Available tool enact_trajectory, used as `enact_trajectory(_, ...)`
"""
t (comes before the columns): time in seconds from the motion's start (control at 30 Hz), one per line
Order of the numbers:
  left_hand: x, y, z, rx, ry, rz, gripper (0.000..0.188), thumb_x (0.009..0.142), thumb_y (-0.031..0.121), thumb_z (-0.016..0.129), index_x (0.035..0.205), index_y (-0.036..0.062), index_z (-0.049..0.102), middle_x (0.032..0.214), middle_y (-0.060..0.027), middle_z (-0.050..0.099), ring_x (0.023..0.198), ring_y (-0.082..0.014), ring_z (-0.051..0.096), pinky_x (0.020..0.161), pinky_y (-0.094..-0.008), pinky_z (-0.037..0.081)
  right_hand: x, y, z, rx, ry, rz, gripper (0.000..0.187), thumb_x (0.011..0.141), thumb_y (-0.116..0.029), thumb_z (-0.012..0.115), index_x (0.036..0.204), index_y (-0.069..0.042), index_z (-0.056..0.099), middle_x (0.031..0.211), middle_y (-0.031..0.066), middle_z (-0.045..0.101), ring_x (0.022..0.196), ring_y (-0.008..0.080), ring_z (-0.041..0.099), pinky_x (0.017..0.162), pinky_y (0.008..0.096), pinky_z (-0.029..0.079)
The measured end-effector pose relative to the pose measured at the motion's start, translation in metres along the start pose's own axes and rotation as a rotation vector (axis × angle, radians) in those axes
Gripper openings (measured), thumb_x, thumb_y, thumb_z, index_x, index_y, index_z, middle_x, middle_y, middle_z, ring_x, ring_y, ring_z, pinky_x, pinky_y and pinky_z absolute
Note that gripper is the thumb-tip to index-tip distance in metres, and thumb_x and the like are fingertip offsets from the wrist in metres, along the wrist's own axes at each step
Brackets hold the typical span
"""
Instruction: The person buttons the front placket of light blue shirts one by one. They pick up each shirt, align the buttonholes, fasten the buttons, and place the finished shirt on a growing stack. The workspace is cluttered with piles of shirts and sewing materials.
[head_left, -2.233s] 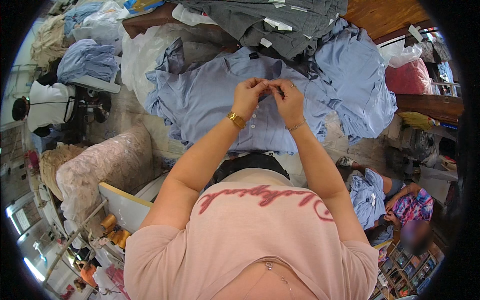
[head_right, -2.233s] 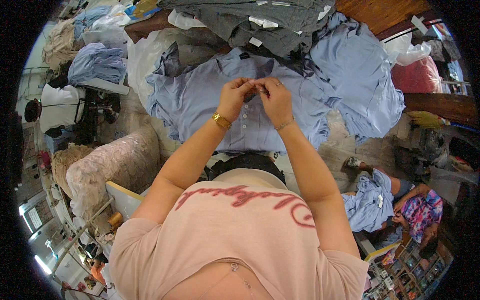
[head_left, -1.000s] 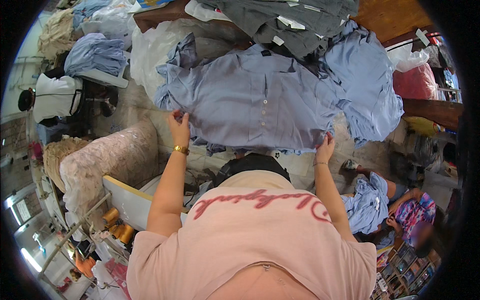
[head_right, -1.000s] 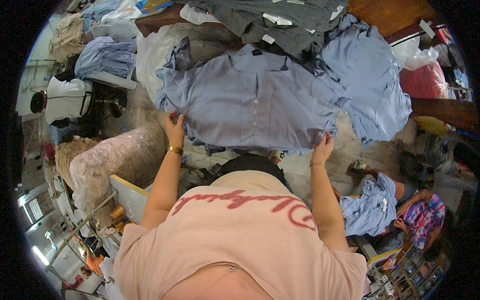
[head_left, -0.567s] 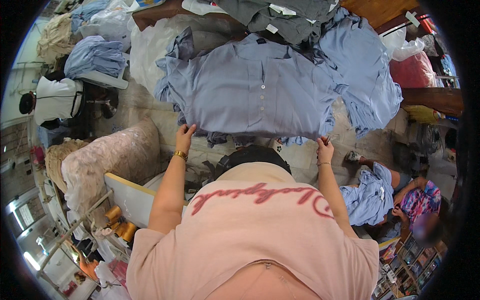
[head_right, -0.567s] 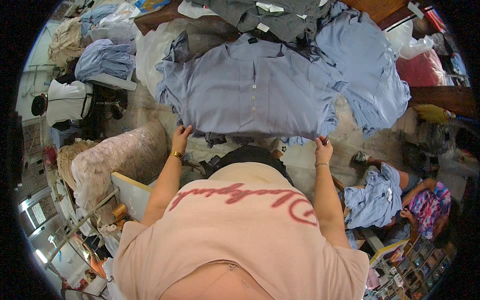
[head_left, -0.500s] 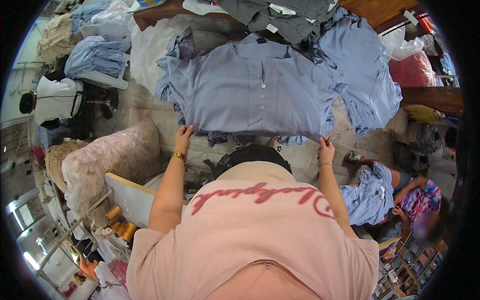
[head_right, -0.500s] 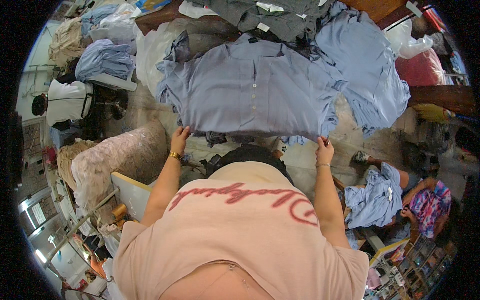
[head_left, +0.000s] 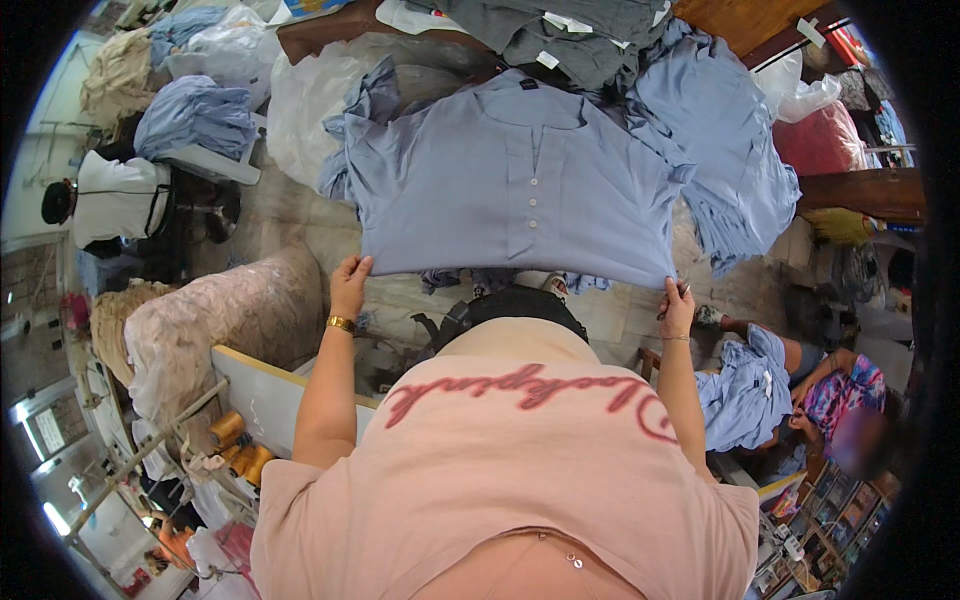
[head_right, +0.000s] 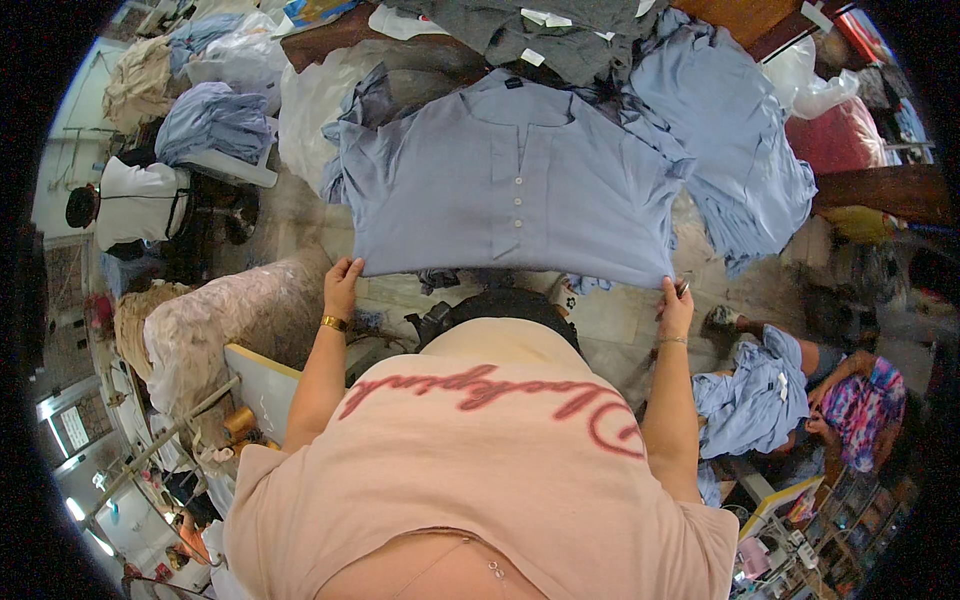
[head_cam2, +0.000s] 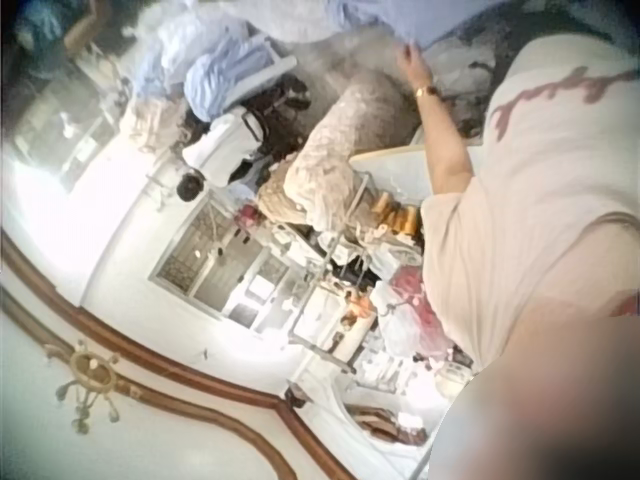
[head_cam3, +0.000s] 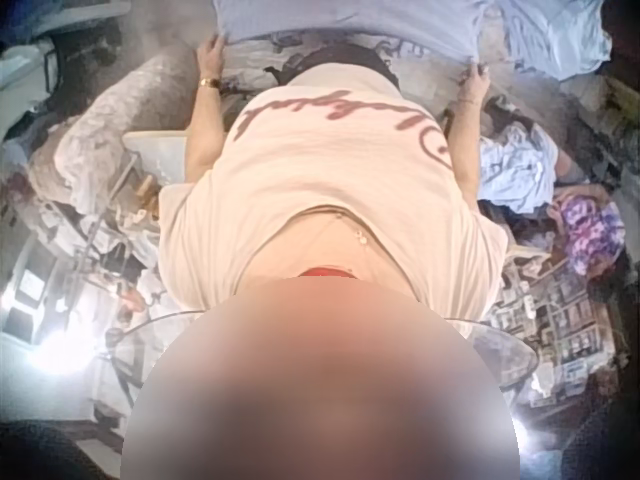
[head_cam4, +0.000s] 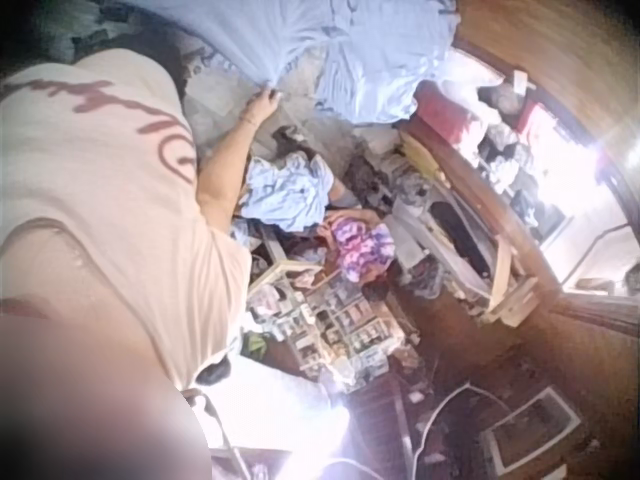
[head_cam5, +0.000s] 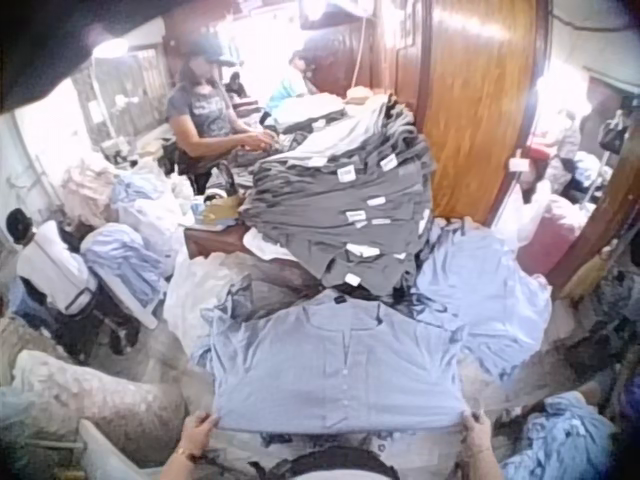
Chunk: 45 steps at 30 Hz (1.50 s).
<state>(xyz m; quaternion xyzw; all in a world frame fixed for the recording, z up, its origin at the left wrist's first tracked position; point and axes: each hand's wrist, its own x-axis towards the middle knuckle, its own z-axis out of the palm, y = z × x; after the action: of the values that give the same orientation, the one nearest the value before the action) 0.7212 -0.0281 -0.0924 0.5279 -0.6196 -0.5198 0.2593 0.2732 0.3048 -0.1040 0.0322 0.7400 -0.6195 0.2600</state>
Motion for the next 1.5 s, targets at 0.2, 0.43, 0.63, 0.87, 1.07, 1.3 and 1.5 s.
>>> enact_trajectory(0.2,0.000,0.000,-0.006,-0.047,0.017,-0.036,0.030,0.080,0.028,0.062,0.075,-0.0003,0.056,0.066,0.0029,0.050,0.061,-0.0068,0.040,0.057,-0.0220,0.034,-0.007,-0.008,-0.001,-0.034,-0.011,-0.004,0.018,0.078,-0.018,0.065,0.080,-0.008,0.051,0.054,-0.0042,0.042,0.040,0.0056,0.037,0.038,0.0207,0.029)
enact_trajectory(0.43,-0.001,0.001,-0.004,0.086,-0.019,-0.050,0.031,0.080,0.029,0.062,0.078,-0.0016,0.058,0.067,-0.0003,0.052,0.062,-0.0075,0.042,0.058,-0.0222,0.035,-0.008,-0.010,-0.010,-0.055,-0.038,0.020,0.020,0.076,-0.019,0.067,0.078,-0.008,0.051,0.059,-0.0042,0.043,0.043,0.0052,0.036,0.040,0.0203,0.028)
enact_trajectory(0.63,0.005,-0.019,-0.011,0.141,-0.066,-0.028,0.031,0.078,0.028,0.064,0.083,-0.0017,0.058,0.074,-0.0052,0.056,0.067,-0.0126,0.048,0.062,-0.0250,0.039,-0.010,-0.007,-0.008,-0.067,-0.056,0.045,0.019,0.077,-0.020,0.066,0.078,-0.007,0.051,0.061,-0.0042,0.043,0.044,0.0050,0.036,0.040,0.0211,0.028)
enact_trajectory(0.87,0.001,0.055,0.035,0.680,0.255,0.595,0.022,0.075,0.018,0.063,0.089,0.0024,0.059,0.087,-0.0123,0.058,0.080,-0.0254,0.055,0.071,-0.0313,0.044,-0.008,0.000,-0.004,-0.051,-0.072,0.025,0.014,0.079,-0.014,0.063,0.077,-0.010,0.050,0.057,-0.0049,0.042,0.041,0.0050,0.035,0.038,0.0196,0.028)
enact_trajectory(1.07,-0.005,0.082,0.140,0.133,-0.517,0.180,0.027,0.074,0.017,0.064,0.095,0.0019,0.060,0.085,-0.0121,0.061,0.076,-0.0222,0.060,0.068,-0.0304,0.047,-0.003,-0.007,-0.003,-0.089,-0.089,0.016,0.014,0.079,-0.015,0.064,0.077,-0.009,0.051,0.059,-0.0046,0.044,0.041,0.0048,0.036,0.038,0.0197,0.028)
enact_trajectory(1.3,-0.005,0.085,0.194,0.406,-0.426,-0.031,0.043,0.067,0.030,0.069,0.090,-0.0053,0.059,0.082,-0.0154,0.063,0.074,-0.0241,0.061,0.068,-0.0322,0.046,0.006,-0.021,-0.016,-0.139,-0.117,0.023,0.015,0.078,-0.015,0.064,0.077,-0.009,0.051,0.057,-0.0052,0.043,0.039,0.0046,0.035,0.037,0.0200,0.027)
enact_trajectory(1.5,-0.008,0.072,0.201,0.075,-0.481,-0.208,0.033,0.070,0.024,0.067,0.086,-0.0044,0.063,0.078,-0.0116,0.064,0.069,-0.0190,0.058,0.066,-0.0297,0.044,0.023,-0.012,-0.020,-0.517,-0.060,-0.372,0.016,0.078,-0.015,0.063,0.088,-0.005,0.056,0.066,-0.0017,0.049,0.056,0.0085,0.046,0.051,0.0217,0.038)
